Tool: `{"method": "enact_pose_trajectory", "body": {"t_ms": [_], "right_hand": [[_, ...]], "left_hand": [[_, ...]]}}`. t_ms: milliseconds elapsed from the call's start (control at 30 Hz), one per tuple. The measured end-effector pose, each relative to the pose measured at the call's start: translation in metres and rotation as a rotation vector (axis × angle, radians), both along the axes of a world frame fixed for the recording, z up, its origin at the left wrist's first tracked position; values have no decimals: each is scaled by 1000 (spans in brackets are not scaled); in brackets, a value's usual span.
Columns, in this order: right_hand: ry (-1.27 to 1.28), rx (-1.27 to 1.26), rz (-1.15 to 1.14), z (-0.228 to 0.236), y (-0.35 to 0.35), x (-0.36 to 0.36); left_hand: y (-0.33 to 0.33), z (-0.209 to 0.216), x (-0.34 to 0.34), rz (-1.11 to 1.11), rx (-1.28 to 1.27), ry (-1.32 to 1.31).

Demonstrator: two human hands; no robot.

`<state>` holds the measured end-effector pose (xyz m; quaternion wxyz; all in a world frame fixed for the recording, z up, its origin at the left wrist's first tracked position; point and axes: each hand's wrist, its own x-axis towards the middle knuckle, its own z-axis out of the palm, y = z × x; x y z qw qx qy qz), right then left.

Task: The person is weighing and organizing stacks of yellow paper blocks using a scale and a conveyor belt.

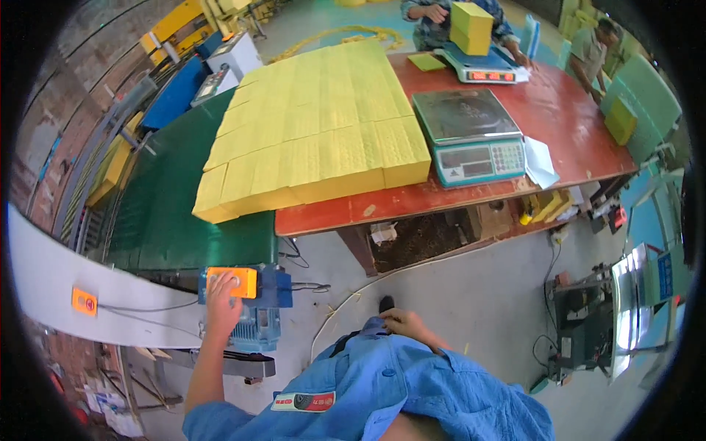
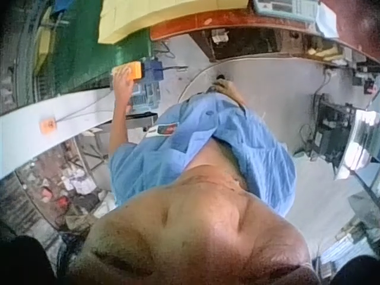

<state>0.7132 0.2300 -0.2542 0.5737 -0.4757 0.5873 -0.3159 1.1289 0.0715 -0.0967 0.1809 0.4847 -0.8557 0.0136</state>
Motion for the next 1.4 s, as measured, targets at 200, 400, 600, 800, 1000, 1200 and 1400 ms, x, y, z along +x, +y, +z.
{"method": "enact_pose_trajectory", "body": {"t_ms": [200, 400, 600, 800, 1000, 1200, 1400], "right_hand": [[-23, -17, -97, -17, -26, -39], [67, -20, -104, 6, -91, -95], [256, -330, -459, 68, -164, -137], [334, -471, -616, 67, -209, -177], [203, -436, -547, 64, -219, -191], [40, -403, -327, 68, -219, -211], [26, -340, -179, 68, -219, -225]], "left_hand": [[-43, 41, -88, 160, -102, 2], [-134, 55, -339, -408, -40, 305], [-248, 12, -477, -421, -3, 245], [-249, -13, -516, -281, -51, 60], [-253, -18, -515, -255, -72, 106], [-258, -27, -521, -254, -117, 136], [-237, -23, -510, -162, -13, 142]]}}
